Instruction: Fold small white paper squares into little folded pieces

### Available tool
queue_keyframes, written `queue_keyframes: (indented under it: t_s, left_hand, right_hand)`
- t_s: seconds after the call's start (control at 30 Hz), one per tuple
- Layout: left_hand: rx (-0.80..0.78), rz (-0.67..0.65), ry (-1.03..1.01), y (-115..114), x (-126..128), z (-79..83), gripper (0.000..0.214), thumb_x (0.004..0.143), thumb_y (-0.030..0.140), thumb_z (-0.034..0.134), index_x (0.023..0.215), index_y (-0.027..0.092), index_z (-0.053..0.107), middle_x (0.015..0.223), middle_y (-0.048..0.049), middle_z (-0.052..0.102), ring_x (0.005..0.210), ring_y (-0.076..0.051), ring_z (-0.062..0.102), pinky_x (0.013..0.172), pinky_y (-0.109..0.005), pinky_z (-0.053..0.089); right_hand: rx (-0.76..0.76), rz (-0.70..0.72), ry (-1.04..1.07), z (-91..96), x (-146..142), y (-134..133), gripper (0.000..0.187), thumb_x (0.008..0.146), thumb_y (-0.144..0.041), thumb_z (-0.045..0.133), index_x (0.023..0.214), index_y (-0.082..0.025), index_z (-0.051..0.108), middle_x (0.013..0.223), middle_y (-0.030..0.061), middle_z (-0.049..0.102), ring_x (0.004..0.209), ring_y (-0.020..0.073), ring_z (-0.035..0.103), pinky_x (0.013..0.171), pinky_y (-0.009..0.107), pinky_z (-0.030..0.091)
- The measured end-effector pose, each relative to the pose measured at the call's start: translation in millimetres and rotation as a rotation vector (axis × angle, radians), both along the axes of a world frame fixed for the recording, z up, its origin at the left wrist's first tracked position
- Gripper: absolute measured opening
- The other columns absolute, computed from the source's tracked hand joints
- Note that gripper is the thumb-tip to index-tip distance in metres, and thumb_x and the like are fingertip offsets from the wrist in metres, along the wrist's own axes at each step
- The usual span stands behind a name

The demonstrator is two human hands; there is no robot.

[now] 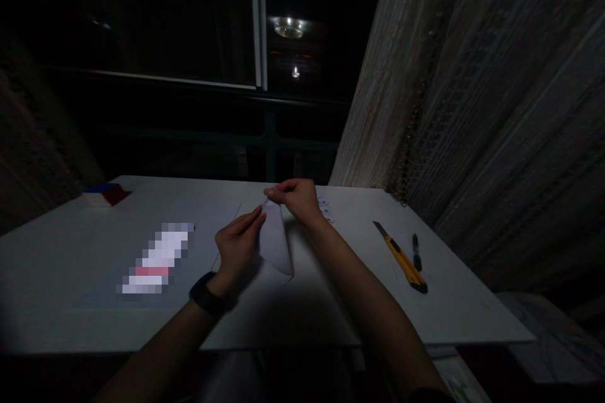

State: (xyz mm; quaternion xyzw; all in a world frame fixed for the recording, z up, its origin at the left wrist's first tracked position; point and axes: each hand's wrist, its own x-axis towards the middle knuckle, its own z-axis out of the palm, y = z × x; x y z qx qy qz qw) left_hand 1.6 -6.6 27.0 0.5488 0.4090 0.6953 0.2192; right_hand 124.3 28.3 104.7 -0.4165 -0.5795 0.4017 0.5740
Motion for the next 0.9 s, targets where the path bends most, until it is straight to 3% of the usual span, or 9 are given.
queue_keyframes:
  t_s: [0.2,0.9]
  left_hand:
    - [0.003,-0.006,-0.027,0.5,0.0,0.5,0.023,0.072,0.028,0.065,0.092,0.02,0.07,0.091,-0.0043,0.07,0.085,-0.019,0.064,0.08,-0.032,0.05]
    - [-0.001,-0.019,-0.051,0.0,-1.5,0.5,0.023,0.071,0.03,0.065,0.092,0.021,0.07,0.092,-0.0046,0.07,0.086,-0.019,0.064,0.082,-0.034,0.051]
  right_hand:
    - [-0.026,-0.013,0.009,2.9,-3.7,1.0,0.025,0.045,-0.034,0.078,0.052,-0.014,0.065,0.049,0.0007,0.059,0.049,0.0124,0.053,0.051,0.026,0.039]
    - [-0.012,0.004,0.002,5.3,-2.7,1.5,0.021,0.048,-0.031,0.078,0.057,-0.014,0.068,0.055,0.0023,0.064,0.055,0.0142,0.057,0.055,0.027,0.042]
